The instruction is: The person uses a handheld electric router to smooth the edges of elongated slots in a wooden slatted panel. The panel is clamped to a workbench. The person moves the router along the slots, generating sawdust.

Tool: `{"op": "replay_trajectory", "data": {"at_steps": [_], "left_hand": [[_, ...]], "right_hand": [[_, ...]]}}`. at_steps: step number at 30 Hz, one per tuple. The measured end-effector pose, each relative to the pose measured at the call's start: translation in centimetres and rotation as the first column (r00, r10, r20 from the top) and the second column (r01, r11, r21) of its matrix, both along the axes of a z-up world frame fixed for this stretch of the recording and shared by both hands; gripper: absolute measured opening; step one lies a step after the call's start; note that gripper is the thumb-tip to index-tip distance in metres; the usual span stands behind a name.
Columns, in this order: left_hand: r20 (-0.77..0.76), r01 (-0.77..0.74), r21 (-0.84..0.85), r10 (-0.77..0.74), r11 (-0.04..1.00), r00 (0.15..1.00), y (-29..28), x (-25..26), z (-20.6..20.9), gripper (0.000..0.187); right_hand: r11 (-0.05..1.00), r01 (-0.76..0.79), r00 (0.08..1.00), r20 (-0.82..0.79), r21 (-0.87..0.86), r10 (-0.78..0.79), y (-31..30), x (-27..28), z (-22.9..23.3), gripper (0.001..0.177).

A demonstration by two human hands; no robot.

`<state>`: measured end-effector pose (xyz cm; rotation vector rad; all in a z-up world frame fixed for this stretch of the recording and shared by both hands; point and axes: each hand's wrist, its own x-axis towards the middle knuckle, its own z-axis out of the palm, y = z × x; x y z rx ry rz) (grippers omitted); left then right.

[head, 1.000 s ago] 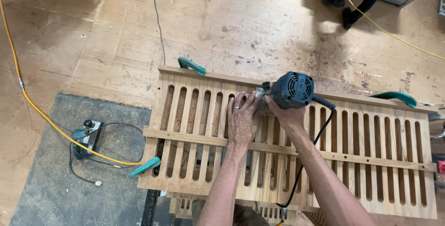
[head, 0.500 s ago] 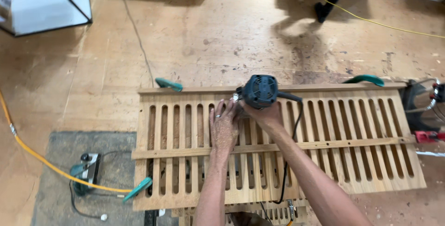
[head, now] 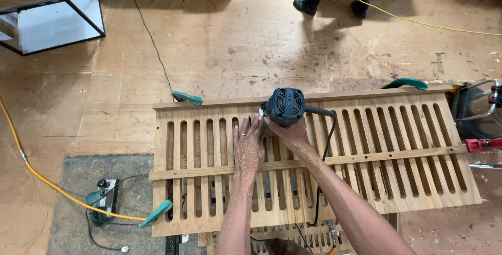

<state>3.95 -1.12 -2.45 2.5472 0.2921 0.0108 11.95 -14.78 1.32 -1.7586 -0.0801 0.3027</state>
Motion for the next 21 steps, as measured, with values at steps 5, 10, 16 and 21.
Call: {"op": "replay_trajectory", "data": {"at_steps": [5, 10, 16, 21], "left_hand": [[-0.037, 0.033, 0.039, -0.031, 0.999, 0.999, 0.2, -0.6, 0.7, 0.063], [-0.085, 0.063, 0.068, -0.057, 0.996, 0.995, 0.2, -0.9, 1.8, 0.073], [-0.11, 0.056, 0.031, -0.052, 0.998, 0.993, 0.2, -1.7, 2.5, 0.077], [-0.111, 0.085, 0.064, -0.078, 0.994, 0.991, 0.2, -2.3, 2.7, 0.079]], "right_hand": [[1.0, 0.008, 1.0, -0.019, -0.006, -0.008, 0.4, -0.9, 0.9, 0.072], [0.998, 0.016, 1.0, -0.011, -0.054, -0.017, 0.3, -1.6, 1.5, 0.076], [0.995, 0.041, 0.999, 0.004, -0.093, -0.041, 0.3, -2.3, 2.0, 0.08], [0.985, 0.051, 0.993, -0.101, -0.164, -0.068, 0.9, -3.4, 3.6, 0.092]]}}
